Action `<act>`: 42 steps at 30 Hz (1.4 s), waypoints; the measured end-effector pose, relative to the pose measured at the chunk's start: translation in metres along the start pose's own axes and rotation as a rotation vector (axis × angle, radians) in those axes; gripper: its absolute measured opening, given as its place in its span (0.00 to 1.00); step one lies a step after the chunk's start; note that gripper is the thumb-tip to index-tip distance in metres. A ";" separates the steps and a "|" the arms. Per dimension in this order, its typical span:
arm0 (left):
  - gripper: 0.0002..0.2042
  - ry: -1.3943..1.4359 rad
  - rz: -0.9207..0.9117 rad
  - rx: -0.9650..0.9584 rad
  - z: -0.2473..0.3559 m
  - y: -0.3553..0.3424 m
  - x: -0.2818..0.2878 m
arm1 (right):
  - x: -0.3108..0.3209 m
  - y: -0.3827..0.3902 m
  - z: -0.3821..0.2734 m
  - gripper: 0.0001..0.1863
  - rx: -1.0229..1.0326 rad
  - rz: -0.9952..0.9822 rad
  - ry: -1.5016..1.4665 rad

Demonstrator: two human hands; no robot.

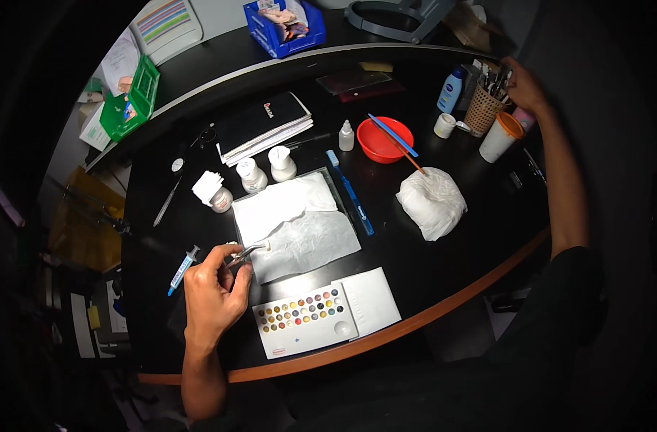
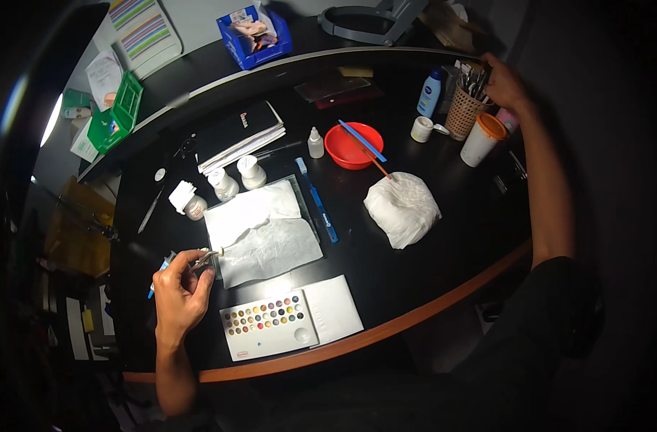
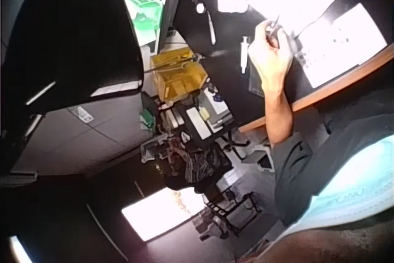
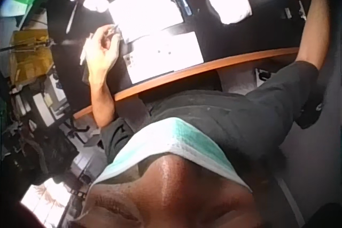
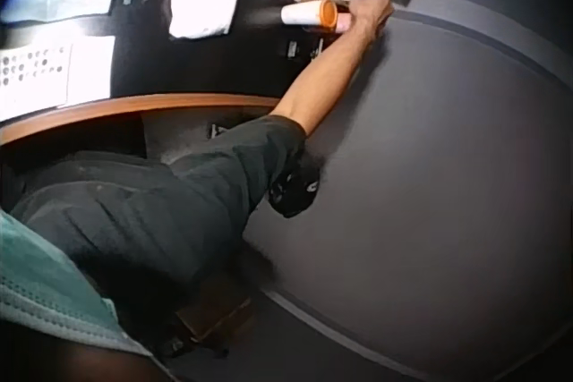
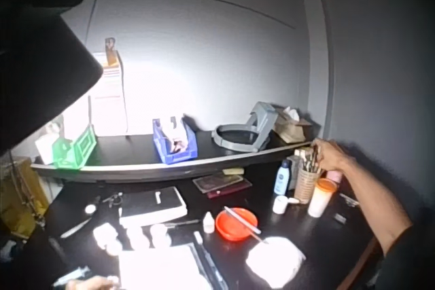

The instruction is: Applying stains and glaze to a dental prosthetic using a palette and fine brush at a laboratory workbench.

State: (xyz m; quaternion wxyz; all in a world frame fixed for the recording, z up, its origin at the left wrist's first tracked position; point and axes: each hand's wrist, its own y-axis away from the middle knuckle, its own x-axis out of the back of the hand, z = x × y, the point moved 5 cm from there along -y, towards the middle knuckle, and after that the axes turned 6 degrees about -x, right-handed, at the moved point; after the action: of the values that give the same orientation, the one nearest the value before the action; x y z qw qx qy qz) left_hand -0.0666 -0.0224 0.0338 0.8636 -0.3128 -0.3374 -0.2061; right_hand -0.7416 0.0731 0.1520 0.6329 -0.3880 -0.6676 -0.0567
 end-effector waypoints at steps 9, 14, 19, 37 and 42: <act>0.05 0.085 0.071 0.124 -0.016 0.006 0.010 | 0.094 -0.013 0.022 0.37 -0.030 0.449 -0.095; 0.08 0.342 0.001 0.233 -0.024 0.005 0.010 | 0.133 0.061 -0.084 0.37 0.177 0.353 -0.481; 0.07 0.636 -0.049 0.183 -0.021 -0.005 0.009 | 0.114 0.182 -0.232 0.37 0.403 -0.060 -0.729; 0.09 0.989 -0.075 0.137 -0.034 0.006 0.023 | -0.036 0.273 -0.457 0.38 0.228 -0.662 -1.464; 0.09 0.851 0.141 0.186 -0.066 0.009 0.075 | -0.049 0.267 -0.458 0.23 0.298 -0.708 -1.251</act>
State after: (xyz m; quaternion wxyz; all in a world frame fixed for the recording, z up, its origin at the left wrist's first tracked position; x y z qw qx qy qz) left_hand 0.0198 -0.0711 0.0451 0.9620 -0.1434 0.0536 -0.2262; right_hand -0.2224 -0.0232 0.0854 0.1231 -0.0185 -0.9900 0.0658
